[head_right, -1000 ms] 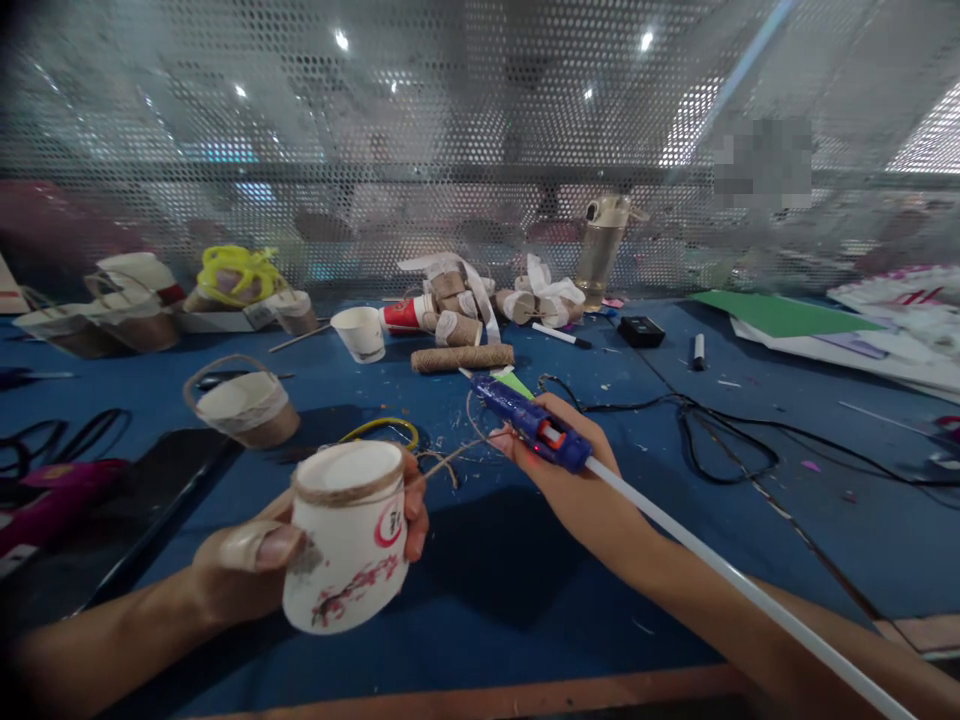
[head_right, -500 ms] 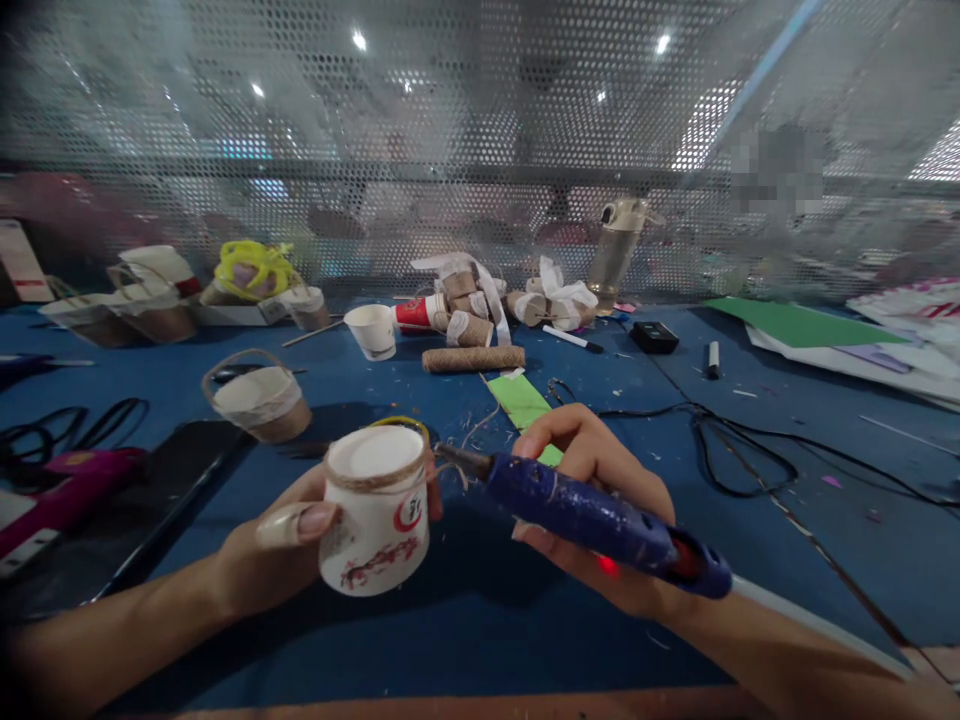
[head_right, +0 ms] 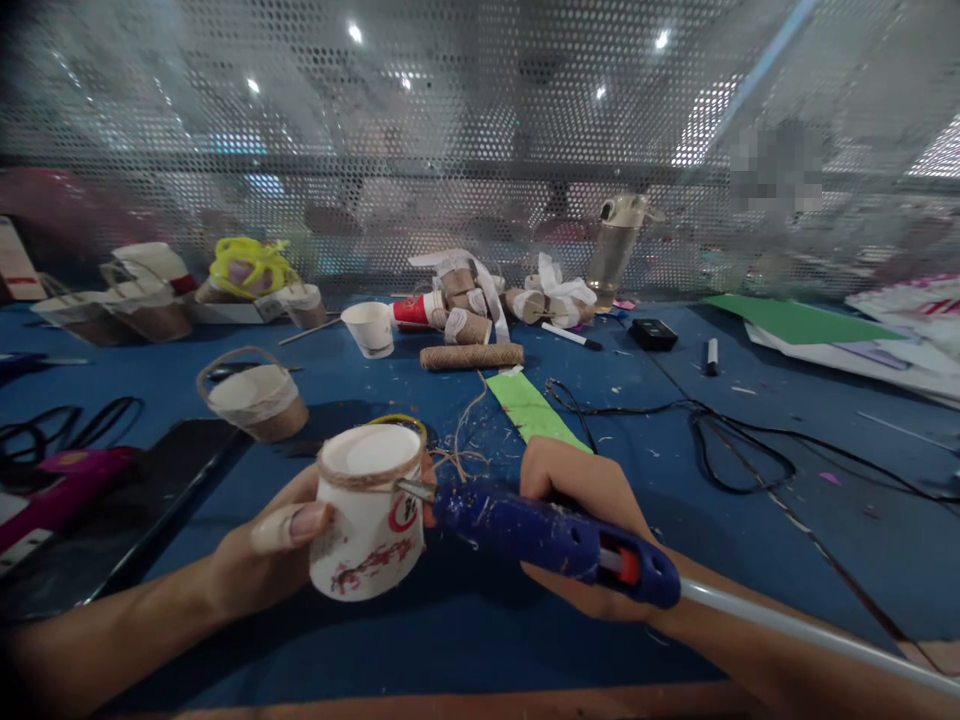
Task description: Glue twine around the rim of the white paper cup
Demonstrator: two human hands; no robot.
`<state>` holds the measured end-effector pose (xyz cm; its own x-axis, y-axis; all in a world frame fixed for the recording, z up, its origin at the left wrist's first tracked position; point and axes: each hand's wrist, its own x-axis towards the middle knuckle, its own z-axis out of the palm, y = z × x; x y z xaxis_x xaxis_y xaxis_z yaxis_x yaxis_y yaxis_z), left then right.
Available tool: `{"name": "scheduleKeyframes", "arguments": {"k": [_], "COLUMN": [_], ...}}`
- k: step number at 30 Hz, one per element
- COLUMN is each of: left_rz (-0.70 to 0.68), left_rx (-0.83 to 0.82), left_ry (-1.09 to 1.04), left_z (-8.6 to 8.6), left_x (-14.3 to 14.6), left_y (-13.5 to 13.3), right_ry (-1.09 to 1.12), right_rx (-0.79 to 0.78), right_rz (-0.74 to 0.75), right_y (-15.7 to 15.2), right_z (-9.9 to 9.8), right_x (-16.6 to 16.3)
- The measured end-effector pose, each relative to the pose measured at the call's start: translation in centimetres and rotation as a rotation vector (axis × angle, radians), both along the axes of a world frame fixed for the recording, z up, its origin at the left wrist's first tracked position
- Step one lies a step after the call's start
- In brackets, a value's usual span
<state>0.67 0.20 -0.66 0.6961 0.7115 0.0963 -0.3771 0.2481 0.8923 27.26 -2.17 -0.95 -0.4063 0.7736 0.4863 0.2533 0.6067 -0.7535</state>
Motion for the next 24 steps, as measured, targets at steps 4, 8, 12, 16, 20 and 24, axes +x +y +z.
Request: {"name": "scheduleKeyframes", "arguments": {"k": [4,8,12,16,20,24], "left_rz": [0.077,0.23,0.301,0.321,0.353,0.359], "left_rx": [0.031,0.15,0.231,0.248,0.244,0.238], "left_ry": [0.06,0.172,0.251,0.29,0.314,0.304], "left_z": [-0.5,-1.2,-1.2,-0.7,-0.6,-1.0], "left_x": [-0.3,-0.5,-0.4,0.0,0.0,-0.2], "left_y": [0.1,0.1,0.1,0.1,-0.1,0.0], "right_ry": [-0.076,-0.118,-0.124,-0.152,-0.192,-0.201], "right_rx": [0.013,0.024,0.063,0.106,0.134,0.134], "right_rz": [-0.082,-0.129,-0.132,-0.156,-0.166,-0.185], "right_y": [-0.1,-0.2,-0.2,-0.3,-0.3,-0.3], "right_z": [0.3,0.6,0.7,0.7,0.7,0.7], "right_x": [-0.1,-0.3,-0.4,-0.5,-0.5,-0.5]}}
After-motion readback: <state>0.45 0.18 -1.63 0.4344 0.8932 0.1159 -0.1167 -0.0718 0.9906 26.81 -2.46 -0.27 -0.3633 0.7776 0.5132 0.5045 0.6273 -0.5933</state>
